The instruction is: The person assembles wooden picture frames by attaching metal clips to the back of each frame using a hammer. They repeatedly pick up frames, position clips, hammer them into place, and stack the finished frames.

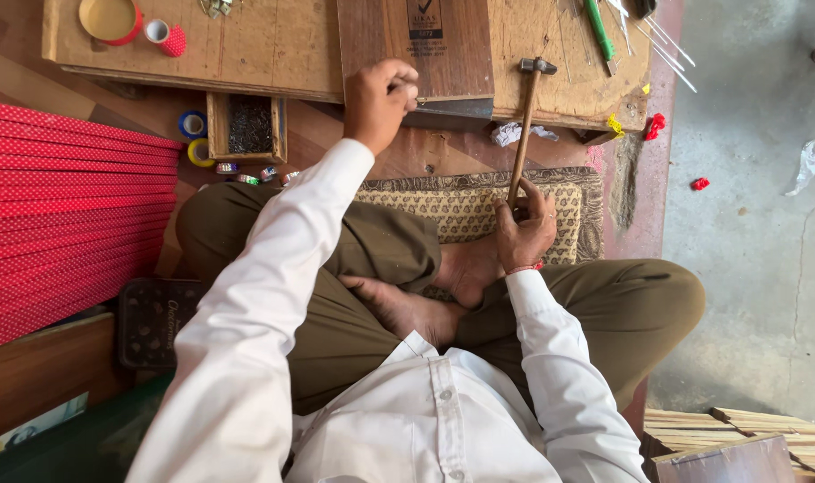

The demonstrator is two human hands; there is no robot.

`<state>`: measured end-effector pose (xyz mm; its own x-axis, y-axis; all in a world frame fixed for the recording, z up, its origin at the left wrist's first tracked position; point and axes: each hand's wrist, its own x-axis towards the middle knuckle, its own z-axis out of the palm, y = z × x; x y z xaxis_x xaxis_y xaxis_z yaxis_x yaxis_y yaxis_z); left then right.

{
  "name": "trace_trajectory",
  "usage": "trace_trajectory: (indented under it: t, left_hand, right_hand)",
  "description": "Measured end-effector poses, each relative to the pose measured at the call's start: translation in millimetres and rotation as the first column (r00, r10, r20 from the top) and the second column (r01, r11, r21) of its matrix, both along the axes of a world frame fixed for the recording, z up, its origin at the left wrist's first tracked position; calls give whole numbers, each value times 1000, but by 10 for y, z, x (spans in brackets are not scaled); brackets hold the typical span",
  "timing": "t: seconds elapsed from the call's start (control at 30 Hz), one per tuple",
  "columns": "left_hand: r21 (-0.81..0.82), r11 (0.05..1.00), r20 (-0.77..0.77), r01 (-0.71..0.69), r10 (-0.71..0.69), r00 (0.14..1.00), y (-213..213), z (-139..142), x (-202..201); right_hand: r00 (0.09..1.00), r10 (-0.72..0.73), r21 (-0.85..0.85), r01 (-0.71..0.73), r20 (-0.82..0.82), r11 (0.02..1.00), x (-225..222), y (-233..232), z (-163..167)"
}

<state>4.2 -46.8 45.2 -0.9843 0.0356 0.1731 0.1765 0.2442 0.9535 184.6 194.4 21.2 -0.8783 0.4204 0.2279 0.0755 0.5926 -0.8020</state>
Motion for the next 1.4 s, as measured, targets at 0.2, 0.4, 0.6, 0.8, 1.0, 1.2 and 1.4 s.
trace_trajectory:
  t: [0.2,0.4,0.6,0.8,1.0,1.2,1.4]
  left_hand:
    - [-292,952,-291,-88,-1,957,135,-174,-88]
    - [-265,958,-367,-105,0,930,165,-370,-118]
    - [-279,957,-320,-83,-11,947,166,-378,-104]
    - [-303,944,-316,-130,29,948,207,-329,-27]
    - [-260,965,-282,-39,-37,959,138,-358,-104]
    - [-210,976,-232,-50,0,973,160,-389,-122]
    - [-182,978,-252,-103,55,966,202,-399,-68]
  right_hand:
    - [1000,5,-65,-6,-16,998,-14,3,-18]
    - [1000,-5,-274,12,25,962,-33,30,-38]
    - [999,33,-452,-13,37,892,-82,86,22]
    - [976,191,-837,-21,100,546,-96,172,121]
    - [927,279,-884,104,253,455,-111,204,102]
    - [978,173,-546,-84,115,834,123,-1,127]
    - [974,213,-26,-211,81,977,338,-194,174]
